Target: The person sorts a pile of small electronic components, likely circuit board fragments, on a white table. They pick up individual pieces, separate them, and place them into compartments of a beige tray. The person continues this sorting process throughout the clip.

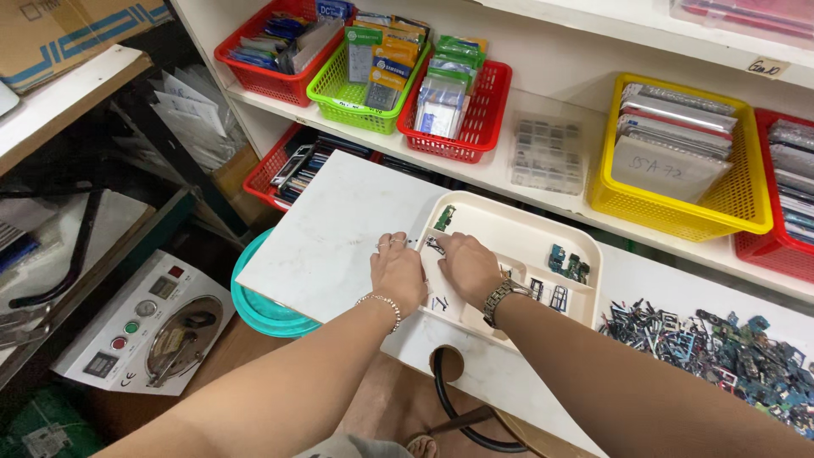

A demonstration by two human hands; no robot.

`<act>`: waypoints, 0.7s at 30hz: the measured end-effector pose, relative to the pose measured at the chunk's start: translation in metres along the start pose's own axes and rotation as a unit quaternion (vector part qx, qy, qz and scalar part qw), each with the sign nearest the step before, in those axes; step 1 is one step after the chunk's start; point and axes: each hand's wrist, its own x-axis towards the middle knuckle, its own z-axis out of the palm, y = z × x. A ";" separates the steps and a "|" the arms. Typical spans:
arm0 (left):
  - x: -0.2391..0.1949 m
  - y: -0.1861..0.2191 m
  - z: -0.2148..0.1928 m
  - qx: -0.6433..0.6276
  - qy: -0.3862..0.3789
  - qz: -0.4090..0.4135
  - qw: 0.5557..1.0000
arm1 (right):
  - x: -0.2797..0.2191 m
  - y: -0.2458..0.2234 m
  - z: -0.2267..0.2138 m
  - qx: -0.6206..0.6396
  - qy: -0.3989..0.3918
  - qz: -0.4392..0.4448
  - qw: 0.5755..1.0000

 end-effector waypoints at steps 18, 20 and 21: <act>0.015 -0.021 0.002 -0.179 0.063 -0.074 0.979 | 0.025 -0.003 0.010 0.037 -0.012 0.065 0.997; 0.017 -0.023 0.002 -0.172 0.071 -0.080 0.979 | 0.029 0.000 0.014 0.040 -0.030 0.082 0.995; 0.017 -0.023 0.001 -0.169 0.075 -0.083 0.979 | 0.031 0.001 0.017 0.042 -0.043 0.093 0.994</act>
